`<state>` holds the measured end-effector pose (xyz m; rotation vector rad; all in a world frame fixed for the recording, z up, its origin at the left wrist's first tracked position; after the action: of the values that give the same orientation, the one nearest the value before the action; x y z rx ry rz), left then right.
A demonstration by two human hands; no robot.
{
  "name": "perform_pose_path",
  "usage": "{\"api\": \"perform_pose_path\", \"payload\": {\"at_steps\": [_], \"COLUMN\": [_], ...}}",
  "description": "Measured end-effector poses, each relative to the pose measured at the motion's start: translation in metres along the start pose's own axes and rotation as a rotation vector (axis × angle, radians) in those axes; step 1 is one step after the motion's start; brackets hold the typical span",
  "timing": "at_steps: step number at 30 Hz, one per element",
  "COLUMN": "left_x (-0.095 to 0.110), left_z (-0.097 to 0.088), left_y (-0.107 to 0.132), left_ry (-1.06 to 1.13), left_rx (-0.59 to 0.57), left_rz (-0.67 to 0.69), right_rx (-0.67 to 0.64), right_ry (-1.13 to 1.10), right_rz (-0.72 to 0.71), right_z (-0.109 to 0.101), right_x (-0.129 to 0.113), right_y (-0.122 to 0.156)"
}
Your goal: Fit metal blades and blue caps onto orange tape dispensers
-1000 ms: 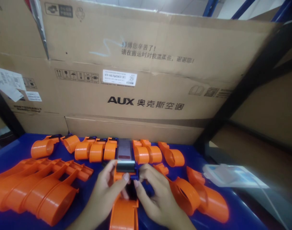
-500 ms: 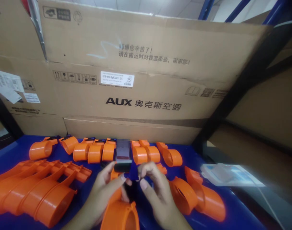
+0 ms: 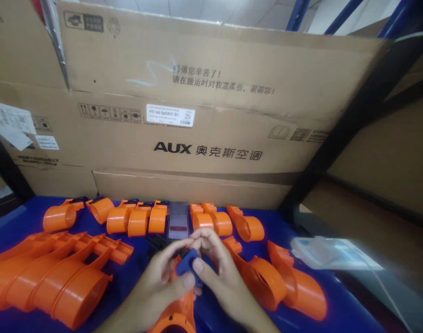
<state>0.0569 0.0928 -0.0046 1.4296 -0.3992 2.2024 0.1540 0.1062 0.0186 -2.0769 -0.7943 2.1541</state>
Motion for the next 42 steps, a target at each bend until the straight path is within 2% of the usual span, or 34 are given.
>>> {"api": "perform_pose_path", "payload": {"at_steps": [6,11,14,17,21,24,27,32,38,42], "left_x": [0.000,0.011,0.016,0.007,-0.012,-0.016,-0.013,0.003,-0.003,0.000], "left_z": [-0.007,-0.011,-0.012,-0.019,-0.034,-0.046,-0.043,-0.030,-0.014,-0.015], "left_y": [-0.001,0.004,0.005,0.002,-0.002,-0.001,0.000,0.003,0.002,0.002], "left_ry": [-0.070,-0.146,-0.166,-0.090,0.163,0.344,0.463,0.468,0.429,0.412], "left_rx": [0.064,0.119,0.148,0.166,0.177,0.236,0.220,0.198,0.077,0.058], "left_rz": [0.000,0.045,0.078,0.021,-0.089,-0.109,-0.115,-0.016,-0.056,-0.023], "right_rx": [0.008,-0.006,0.000,0.025,0.127,0.149,0.105,-0.002,-0.142,-0.235], "right_ry": [-0.015,-0.093,-0.047,0.075,0.283,0.411,0.560,0.792,0.925,1.026], "right_rz": [0.012,0.014,0.013,-0.011,-0.045,-0.048,-0.018,-0.022,0.002,0.069], "right_z": [0.006,0.015,0.013,0.001,-0.027,-0.040,-0.041,-0.033,-0.027,-0.024], "right_x": [0.003,0.003,0.001,-0.006,-0.016,-0.019,-0.017,-0.019,-0.012,-0.001], "right_y": [0.001,0.004,0.004,-0.001,-0.006,-0.007,-0.007,-0.005,0.002,0.007]}}
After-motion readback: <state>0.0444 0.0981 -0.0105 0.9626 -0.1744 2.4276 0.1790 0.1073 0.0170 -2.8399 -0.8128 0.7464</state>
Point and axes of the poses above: each hand's wrist, its own y-axis away from the middle knuckle, its own z-axis out of the palm, x = y × z, the point moved 10 cm from there along -y, towards the middle knuckle, and after that the axes turned 8 degrees about -z, right-handed, at the moved point
